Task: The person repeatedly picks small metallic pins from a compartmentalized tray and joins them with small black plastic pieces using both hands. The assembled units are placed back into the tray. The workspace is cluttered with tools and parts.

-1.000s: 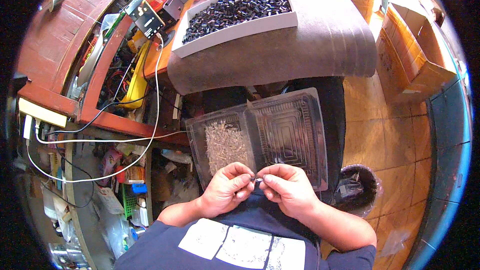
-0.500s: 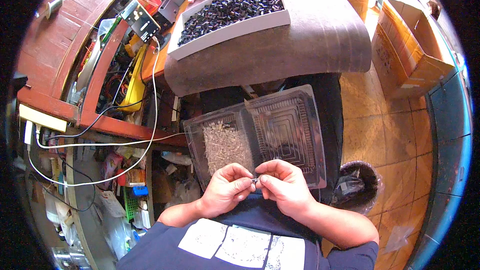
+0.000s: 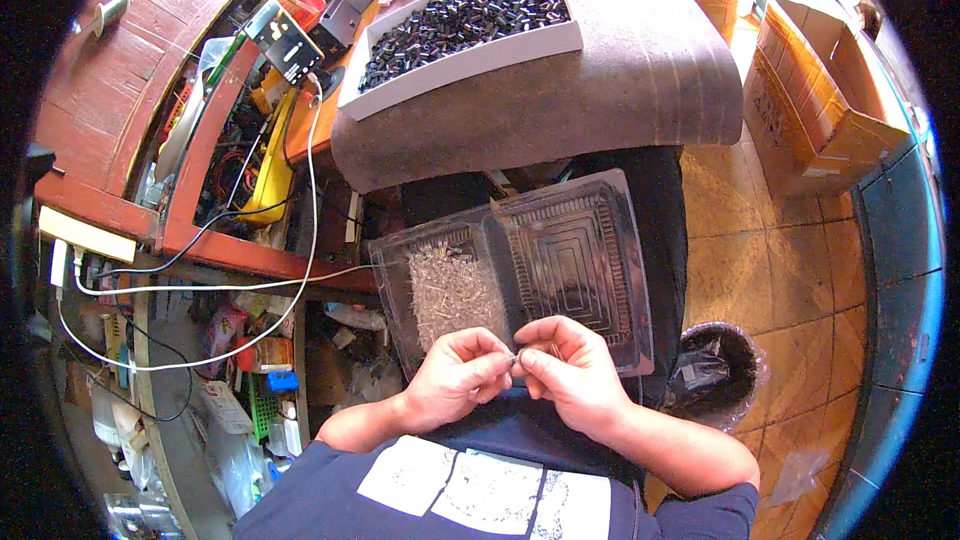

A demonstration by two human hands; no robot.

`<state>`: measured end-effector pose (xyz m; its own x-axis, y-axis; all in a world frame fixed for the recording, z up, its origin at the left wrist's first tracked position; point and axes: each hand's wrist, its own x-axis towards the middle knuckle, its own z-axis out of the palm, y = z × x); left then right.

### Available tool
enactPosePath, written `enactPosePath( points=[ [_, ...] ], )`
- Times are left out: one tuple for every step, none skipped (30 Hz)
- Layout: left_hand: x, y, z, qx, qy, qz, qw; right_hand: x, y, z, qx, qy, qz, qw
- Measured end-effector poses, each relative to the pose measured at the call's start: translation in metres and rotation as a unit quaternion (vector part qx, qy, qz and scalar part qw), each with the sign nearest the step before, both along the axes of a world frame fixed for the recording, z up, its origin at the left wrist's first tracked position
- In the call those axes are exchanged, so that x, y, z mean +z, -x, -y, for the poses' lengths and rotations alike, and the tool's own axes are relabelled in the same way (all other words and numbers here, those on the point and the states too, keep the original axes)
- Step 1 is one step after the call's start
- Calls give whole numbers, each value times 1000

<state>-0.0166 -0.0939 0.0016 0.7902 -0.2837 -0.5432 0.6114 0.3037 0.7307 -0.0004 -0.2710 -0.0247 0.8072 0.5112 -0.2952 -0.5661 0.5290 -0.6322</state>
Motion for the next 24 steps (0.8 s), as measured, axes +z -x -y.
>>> enactPosePath(
  points=[
    [2, -2, 1, 13, 2, -6, 1000, 3, -1, 0, -5, -4, -15, 1000],
    [0, -4, 2, 35, 25, -9, 999, 2, -2, 1, -9, -31, -46, 998],
    [-4, -5, 2, 59, 48, -12, 997, -2, -3, 3, -12, -58, -77, 995],
    [-6, -6, 3, 82, 71, -15, 994, -4, -4, 4, -14, -84, -108, 990],
    [-6, -8, 6, 94, 77, 4, 993, -4, -5, 5, -14, -79, -106, 991],
    [-7, -8, 5, 88, 91, 3, 992, -4, -6, 6, -3, -92, -121, 988],
    [-9, -7, 4, 81, 105, 2, 991, -5, -6, 7, 8, -104, -136, 985],
    [-9, -6, 3, 75, 118, 1, 990, -5, -6, 8, 18, -116, -151, 981],
    [-8, -5, 3, 67, 112, -10, 991, -3, -6, 8, 25, -104, -149, 983],
    [-9, -5, 4, 65, 85, -3, 994, -3, -6, 8, 36, -108, -138, 984],
    [-11, -4, 5, 62, 59, 5, 996, -4, -6, 9, 46, -111, -126, 985],
    [-10, -5, 7, 60, 32, 12, 998, -4, -5, 9, 57, -116, -115, 985],
    [-3, -4, 7, 34, -23, 15, 999, -4, -5, 8, 64, -111, -110, 986],
    [2, -5, 9, 5, -60, 46, 997, -4, -4, 8, 71, -106, -105, 986],
    [5, -5, 11, -26, -96, 78, 992, -4, -4, 7, 78, -100, -99, 987],
    [7, -5, 12, -56, -131, 109, 984, -3, -3, 6, 90, -88, -92, 988],
    [1, -4, 8, -68, -129, 113, 983, -3, -3, 6, 102, -76, -86, 988],
    [-1, -5, 6, -77, -138, 117, 980, -3, -2, 5, 114, -64, -80, 988],
    [-3, -5, 4, -87, -148, 122, 978, -1, -1, 4, 111, -52, -79, 989],
    [-3, -5, 2, -96, -157, 126, 975, 0, -1, 3, 114, -48, -79, 989],
    [-2, -5, 2, -94, -165, 128, 973, 0, -1, 2, 118, -44, -80, 989],
    [0, -5, 2, -92, -173, 130, 972, 0, -2, 2, 121, -39, -81, 989],
    [1, -5, 1, -90, -181, 133, 970, 1, -3, 2, 124, -37, -81, 988],
    [1, -5, 1, -80, -167, 125, 975, 1, -4, 3, 127, -36, -82, 988]
  ],
)
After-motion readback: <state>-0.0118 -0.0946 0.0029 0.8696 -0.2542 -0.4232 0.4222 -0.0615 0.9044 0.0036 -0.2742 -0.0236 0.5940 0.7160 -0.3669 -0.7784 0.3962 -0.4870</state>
